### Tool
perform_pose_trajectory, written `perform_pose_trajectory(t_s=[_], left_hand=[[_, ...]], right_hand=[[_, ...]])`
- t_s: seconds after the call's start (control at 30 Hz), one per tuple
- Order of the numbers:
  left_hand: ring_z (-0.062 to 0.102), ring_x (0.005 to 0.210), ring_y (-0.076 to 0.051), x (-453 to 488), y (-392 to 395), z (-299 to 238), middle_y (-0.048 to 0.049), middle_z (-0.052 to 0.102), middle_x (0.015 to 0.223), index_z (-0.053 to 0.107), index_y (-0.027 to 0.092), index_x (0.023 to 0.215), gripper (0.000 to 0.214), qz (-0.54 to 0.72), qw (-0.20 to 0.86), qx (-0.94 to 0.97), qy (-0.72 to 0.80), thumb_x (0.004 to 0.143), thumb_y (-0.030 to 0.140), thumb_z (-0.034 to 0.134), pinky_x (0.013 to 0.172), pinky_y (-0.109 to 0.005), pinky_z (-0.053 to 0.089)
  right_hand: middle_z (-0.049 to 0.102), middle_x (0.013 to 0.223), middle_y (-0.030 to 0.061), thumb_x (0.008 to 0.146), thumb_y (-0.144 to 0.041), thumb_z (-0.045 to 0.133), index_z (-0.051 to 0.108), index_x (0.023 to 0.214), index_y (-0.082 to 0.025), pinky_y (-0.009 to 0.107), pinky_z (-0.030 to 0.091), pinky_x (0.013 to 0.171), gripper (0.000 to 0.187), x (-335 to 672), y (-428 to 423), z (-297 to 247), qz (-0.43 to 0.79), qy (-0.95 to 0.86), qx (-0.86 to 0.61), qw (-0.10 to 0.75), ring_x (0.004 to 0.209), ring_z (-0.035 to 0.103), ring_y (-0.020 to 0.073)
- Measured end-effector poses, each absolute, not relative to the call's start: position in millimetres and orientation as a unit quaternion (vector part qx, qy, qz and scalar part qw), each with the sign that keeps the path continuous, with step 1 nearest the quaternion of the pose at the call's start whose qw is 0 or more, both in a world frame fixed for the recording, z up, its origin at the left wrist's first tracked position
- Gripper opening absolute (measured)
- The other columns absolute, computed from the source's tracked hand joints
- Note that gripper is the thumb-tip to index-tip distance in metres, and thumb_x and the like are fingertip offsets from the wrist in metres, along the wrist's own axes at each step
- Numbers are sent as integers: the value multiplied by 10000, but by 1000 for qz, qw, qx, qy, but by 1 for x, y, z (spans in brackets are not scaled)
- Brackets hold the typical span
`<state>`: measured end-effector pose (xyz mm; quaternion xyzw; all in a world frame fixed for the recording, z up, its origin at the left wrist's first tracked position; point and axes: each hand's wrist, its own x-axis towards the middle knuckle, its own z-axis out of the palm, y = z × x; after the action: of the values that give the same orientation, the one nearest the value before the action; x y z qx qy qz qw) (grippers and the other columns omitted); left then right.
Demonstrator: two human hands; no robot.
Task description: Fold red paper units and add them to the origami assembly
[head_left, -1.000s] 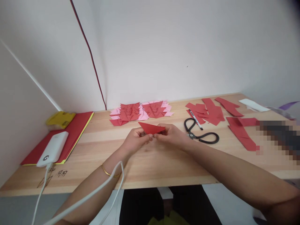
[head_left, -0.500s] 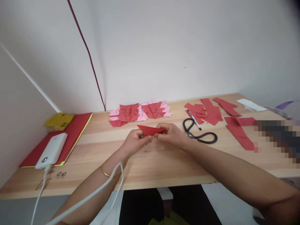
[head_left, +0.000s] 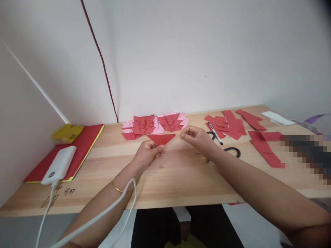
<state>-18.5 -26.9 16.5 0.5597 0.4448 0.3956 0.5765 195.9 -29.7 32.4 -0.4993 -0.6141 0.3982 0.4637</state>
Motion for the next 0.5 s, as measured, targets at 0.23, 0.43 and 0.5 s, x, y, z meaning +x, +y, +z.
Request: perform_pose_trajectory(t_s=[0.23,0.43,0.5], left_hand=[[492,558,-96,-13,-31,12,-12,605,627,667,116,809,297,355,618,580,393,646,353,738,555,-229,363],[455,543,-81,-15,-29,12,29,535,560,606,140,679,239,422,582,560,411,657,341,734,559,-217,342],[446,530,-79,-15,-28,13,33,522,539,592,140,649,254,425,591,552,406,639,340,747,555,-216,339]], right_hand=[[670,909,52,785,-365,605,653,915,-160,307,474,784,247,174,-39,17,516,-668,-348,408,875,614,175],[694,945,50,767,-372,625,686,946,-182,341,483,817,268,177,-40,19,527,-664,-366,382,903,631,199],[694,968,43,760,-392,629,685,982,-198,356,474,863,300,175,-41,21,543,-667,-349,372,958,623,212]])
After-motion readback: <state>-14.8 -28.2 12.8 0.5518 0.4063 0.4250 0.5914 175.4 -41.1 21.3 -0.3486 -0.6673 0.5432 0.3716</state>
